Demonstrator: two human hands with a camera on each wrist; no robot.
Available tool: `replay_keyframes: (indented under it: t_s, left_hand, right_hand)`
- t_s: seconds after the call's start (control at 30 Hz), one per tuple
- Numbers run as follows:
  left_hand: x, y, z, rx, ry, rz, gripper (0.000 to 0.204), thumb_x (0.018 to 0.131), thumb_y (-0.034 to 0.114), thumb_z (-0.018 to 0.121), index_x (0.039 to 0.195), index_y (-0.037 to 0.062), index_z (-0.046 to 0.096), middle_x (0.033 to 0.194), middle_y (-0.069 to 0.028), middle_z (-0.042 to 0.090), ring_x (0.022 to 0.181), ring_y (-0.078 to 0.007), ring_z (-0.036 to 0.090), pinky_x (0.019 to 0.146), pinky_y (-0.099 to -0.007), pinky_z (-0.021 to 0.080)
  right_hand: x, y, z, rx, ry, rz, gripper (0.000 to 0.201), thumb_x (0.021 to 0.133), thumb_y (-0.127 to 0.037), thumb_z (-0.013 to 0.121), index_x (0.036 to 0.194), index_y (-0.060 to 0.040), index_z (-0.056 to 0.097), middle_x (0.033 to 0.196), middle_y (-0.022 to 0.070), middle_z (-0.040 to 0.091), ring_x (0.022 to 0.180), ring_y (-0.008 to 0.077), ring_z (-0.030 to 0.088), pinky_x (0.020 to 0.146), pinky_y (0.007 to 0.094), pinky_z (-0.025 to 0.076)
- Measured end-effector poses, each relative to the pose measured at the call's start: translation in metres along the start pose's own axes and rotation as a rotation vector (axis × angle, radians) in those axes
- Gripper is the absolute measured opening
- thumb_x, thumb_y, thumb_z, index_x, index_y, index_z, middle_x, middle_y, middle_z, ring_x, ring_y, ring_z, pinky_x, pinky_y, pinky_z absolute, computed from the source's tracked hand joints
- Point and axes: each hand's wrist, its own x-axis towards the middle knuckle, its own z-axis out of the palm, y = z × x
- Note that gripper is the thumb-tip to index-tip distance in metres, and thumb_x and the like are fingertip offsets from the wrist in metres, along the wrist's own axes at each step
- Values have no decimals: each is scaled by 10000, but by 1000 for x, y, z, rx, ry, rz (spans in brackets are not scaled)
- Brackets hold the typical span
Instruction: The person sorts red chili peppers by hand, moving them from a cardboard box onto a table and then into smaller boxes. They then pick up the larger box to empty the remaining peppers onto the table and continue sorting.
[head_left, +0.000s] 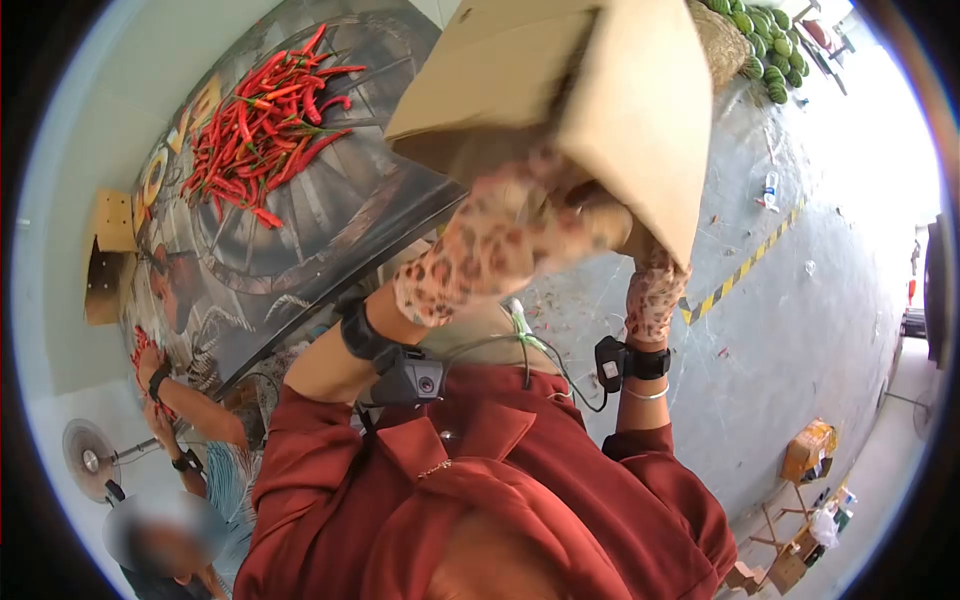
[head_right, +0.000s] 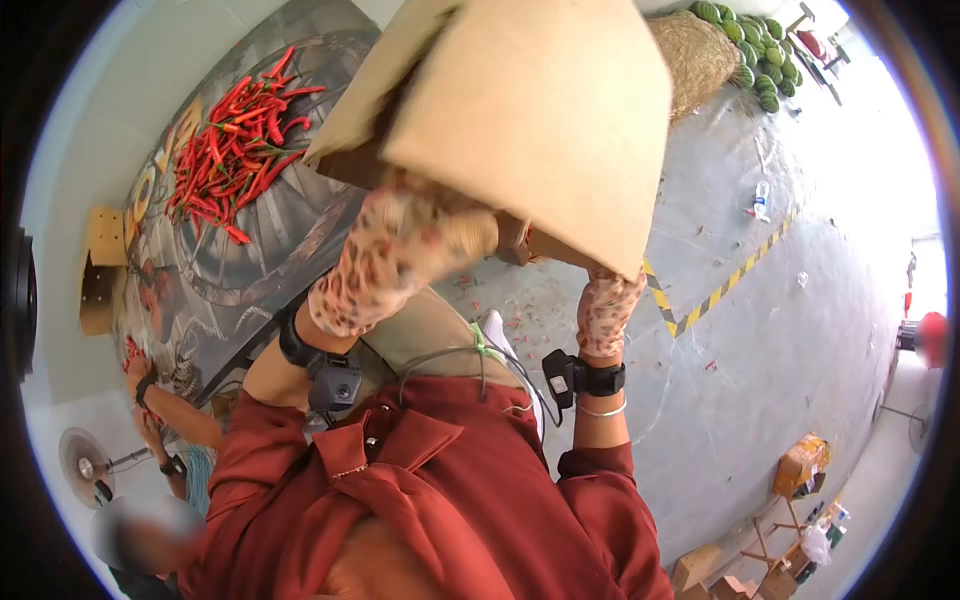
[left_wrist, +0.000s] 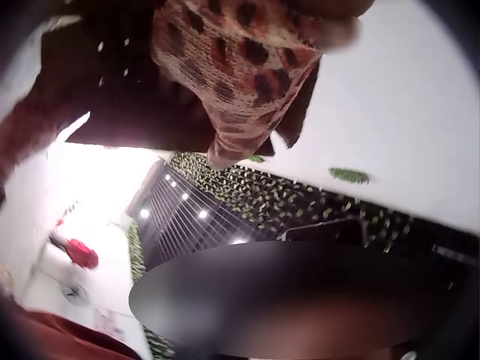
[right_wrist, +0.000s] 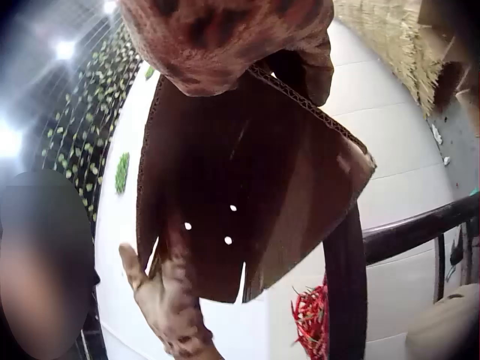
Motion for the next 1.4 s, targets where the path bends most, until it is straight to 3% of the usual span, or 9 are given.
replay_keyframes:
  t_s: [0.1,0.17,0.37,0.7,0.83,0.9,0.93,1.03,1.4]
  left_hand:
    - [-15,4,-14,264,-18,109,674,769,211,636,1366,43,372,1383,-135,398,1272,-279,387,1032,-387,339]
    - [-32,3,-24,308,-90,-22,690,768,223,640,1372,44,359,1392,-136,384,1278,-286,373,1039,-394,328]
    - [-52,-22,-36,443,-316,-399,739,767,258,652,1391,44,319,1417,-141,342,1298,-307,332,1058,-417,293]
    - [-69,-45,-30,548,-460,-644,809,719,290,689,1386,29,314,1438,-144,293,1308,-345,298,1073,-459,257]
    - [-67,-48,-28,554,-459,-669,794,706,270,702,1366,18,337,1420,-153,315,1292,-360,314,1058,-478,263]
    - [-69,-50,-27,537,-443,-653,792,698,271,707,1355,13,347,1404,-170,328,1279,-373,323,1051,-488,266]
    - [-69,-50,-27,553,-462,-663,802,682,270,719,1347,10,353,1393,-185,335,1265,-388,335,1040,-500,275]
    - [-68,-52,-26,551,-466,-669,808,669,271,728,1339,9,360,1387,-191,340,1260,-392,342,1032,-507,283]
    - [-67,-56,-31,489,-565,-742,807,599,303,739,1280,0,429,1356,-197,371,1238,-408,356,1019,-528,292]
  right_hand:
    - [11,4,-13,-86,23,-84,319,822,-44,609,1136,-20,563,1104,168,576,997,300,580,846,348,505]
    - [23,-12,-21,1083,188,625,293,850,-74,596,1131,-3,552,1108,131,570,1008,241,579,839,337,511]
    - [22,81,-1,586,159,475,273,870,-144,576,1079,30,549,1061,101,582,966,190,586,781,325,526]
    - [80,95,72,1012,102,936,264,860,-102,582,1075,47,547,1001,122,602,899,240,618,708,326,567]
    - [115,76,108,1073,19,840,277,824,-63,613,1091,10,594,1052,139,599,916,249,617,752,348,542]
    - [131,70,133,700,-100,375,258,867,-122,571,1085,16,565,967,84,614,847,185,610,707,282,509]
    - [142,59,145,1075,-58,621,249,832,-70,603,1064,18,581,977,95,615,869,176,605,741,277,509]
    - [164,80,206,46,-212,-153,437,715,-29,691,1129,14,558,1062,160,620,982,254,602,879,338,490]
    - [170,88,421,64,-674,-194,529,658,-169,769,1133,-48,571,1122,146,611,1113,332,524,958,377,413]
